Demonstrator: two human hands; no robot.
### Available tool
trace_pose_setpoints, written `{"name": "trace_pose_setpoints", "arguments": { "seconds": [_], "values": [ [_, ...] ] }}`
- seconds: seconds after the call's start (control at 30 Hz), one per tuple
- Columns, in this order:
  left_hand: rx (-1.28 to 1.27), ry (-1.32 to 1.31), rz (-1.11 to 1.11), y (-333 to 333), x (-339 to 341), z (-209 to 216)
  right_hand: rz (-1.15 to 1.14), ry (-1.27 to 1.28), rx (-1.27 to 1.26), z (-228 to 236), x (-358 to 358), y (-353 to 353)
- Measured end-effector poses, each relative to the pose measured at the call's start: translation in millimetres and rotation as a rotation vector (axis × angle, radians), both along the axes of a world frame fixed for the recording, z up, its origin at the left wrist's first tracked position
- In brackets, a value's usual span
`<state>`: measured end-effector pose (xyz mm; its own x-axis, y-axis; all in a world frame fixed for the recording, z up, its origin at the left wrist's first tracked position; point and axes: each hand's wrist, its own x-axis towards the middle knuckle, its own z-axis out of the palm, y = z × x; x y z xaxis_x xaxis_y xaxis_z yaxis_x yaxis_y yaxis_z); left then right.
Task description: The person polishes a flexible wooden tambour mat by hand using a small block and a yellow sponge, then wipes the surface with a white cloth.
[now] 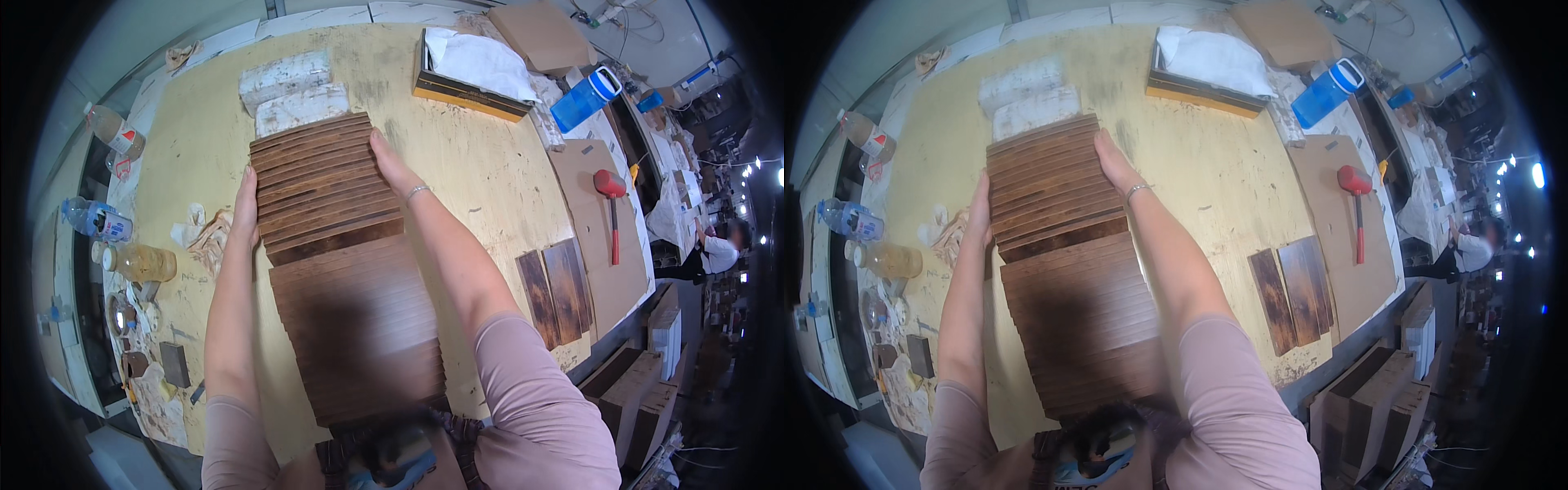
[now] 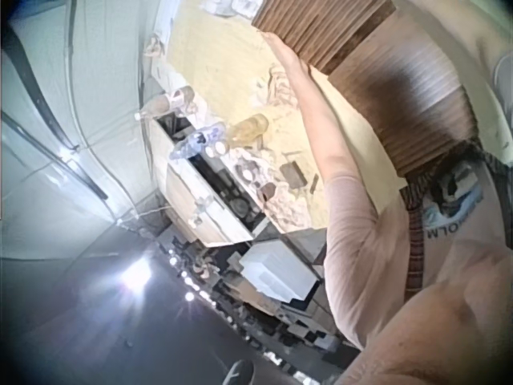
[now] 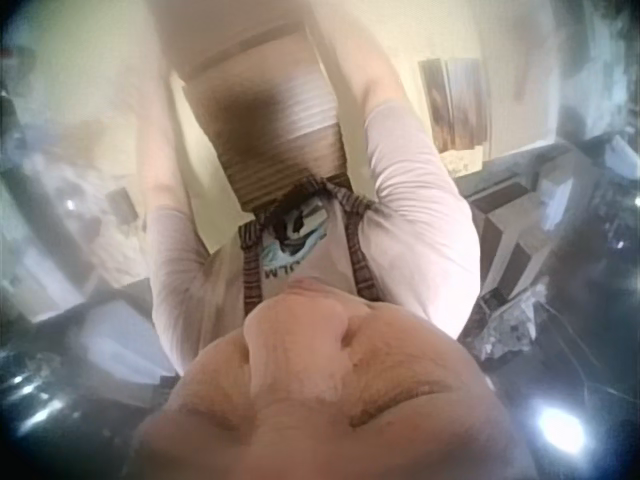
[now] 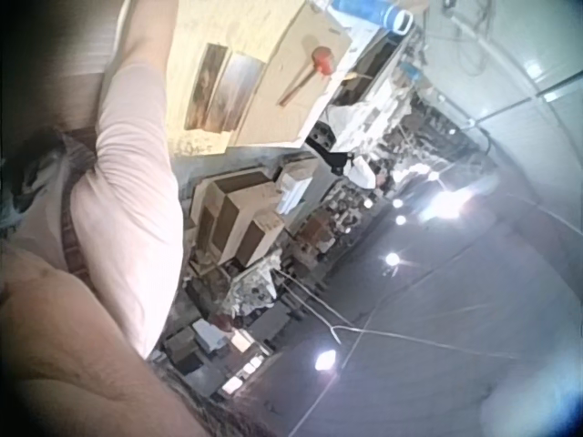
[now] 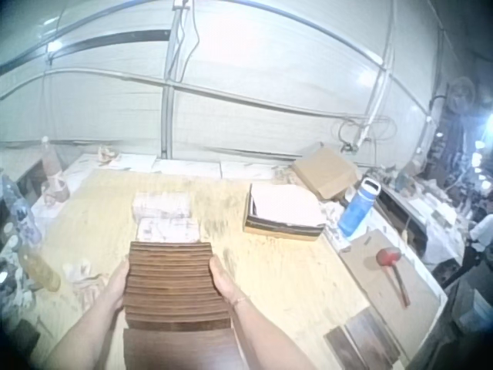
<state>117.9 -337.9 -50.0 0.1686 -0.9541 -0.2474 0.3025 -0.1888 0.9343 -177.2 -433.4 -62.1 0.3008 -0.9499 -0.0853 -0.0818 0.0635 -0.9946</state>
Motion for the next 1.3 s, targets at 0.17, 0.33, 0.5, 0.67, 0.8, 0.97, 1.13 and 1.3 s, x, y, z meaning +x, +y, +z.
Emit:
{"name": "trace_pose_setpoints", "arguments": {
  "seconds": [0.17,0.33,0.5,0.67,0.8,0.97,1.13,1.3],
  "values": [
    [-0.042,-0.108,0.057,15,34,1,-0.01,-0.083,0.108,5,16,4],
    [-0.003,0.108,0.134,-34,20,4,-0.047,0.101,-0.145,-35,0,-62],
    [-0.095,-0.304,0.027,-39,34,-20,-0.102,0.312,-0.174,-21,36,-50],
    [-0.15,-0.54,0.069,-35,31,-32,-0.14,0.425,-0.202,-9,29,-42],
    [-0.112,-0.565,0.009,-44,19,-7,-0.134,0.513,-0.187,-6,26,-48],
    [-0.054,-0.737,0.091,12,14,6,-0.152,0.317,-0.147,5,9,-16],
    [-0.298,-1.523,-0.407,117,-44,62,0.103,0.849,-0.564,51,-38,105],
    [-0.254,-1.671,-0.397,104,-47,46,0.145,0.947,-0.693,45,-11,130]
  ]
}}
